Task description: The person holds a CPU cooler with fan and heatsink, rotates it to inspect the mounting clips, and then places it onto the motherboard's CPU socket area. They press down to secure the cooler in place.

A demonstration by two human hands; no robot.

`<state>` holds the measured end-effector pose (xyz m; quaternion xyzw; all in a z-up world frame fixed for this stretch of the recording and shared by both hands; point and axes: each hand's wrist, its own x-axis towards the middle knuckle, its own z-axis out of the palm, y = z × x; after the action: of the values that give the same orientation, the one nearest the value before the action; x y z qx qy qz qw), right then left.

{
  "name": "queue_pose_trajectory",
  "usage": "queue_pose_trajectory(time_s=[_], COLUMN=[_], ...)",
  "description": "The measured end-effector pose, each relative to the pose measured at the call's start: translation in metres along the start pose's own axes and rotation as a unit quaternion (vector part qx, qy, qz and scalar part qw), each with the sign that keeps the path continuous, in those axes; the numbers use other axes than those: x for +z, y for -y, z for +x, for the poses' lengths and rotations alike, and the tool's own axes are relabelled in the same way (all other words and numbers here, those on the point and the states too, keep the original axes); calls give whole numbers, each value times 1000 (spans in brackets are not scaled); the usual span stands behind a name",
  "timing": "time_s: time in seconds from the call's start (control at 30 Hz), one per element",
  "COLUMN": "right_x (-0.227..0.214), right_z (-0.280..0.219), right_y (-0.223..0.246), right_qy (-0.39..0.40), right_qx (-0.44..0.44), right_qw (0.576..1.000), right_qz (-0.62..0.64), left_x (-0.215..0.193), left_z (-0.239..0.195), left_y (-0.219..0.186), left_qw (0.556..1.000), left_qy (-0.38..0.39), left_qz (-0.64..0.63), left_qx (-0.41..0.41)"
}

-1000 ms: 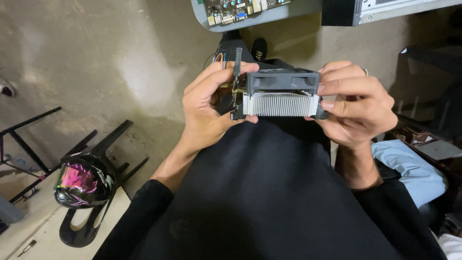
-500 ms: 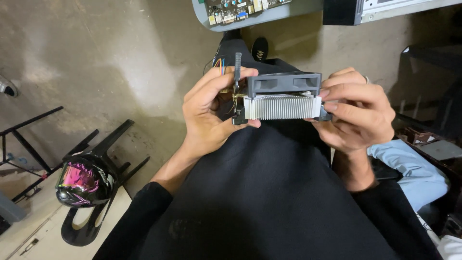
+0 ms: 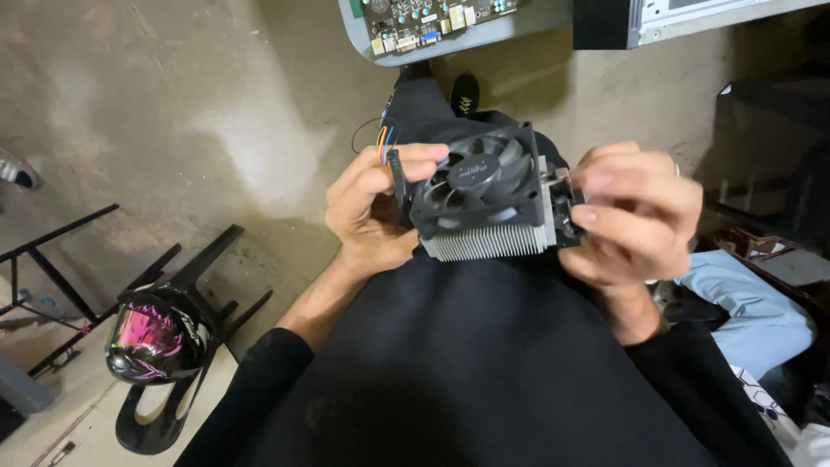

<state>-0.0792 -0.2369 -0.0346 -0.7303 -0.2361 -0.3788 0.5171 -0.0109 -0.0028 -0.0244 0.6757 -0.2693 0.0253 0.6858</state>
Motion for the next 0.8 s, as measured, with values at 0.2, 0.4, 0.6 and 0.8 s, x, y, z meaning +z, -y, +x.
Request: queue_pose_trajectory(time_s=[0.2,0.4,0.6,0.8], right_x=[-6,3,28,7], right_z=[18,17,11,-7], right_y=[3,2,6,11], right_qy=[30,-2,-95,-2], right_qx=[55,48,44,121], right_qw=[998,998,993,990], right_qz=[8,29,-61,-69], left_x=[-3,-1,0,-9], left_z=[4,7,9,9], left_y=[-2,-3,-6,-10], left_qw=[999,999,998,996], left_qy=[22,4,-12,30], left_qz=[22,47,67,32], left_qx=[-7,22,15,-76])
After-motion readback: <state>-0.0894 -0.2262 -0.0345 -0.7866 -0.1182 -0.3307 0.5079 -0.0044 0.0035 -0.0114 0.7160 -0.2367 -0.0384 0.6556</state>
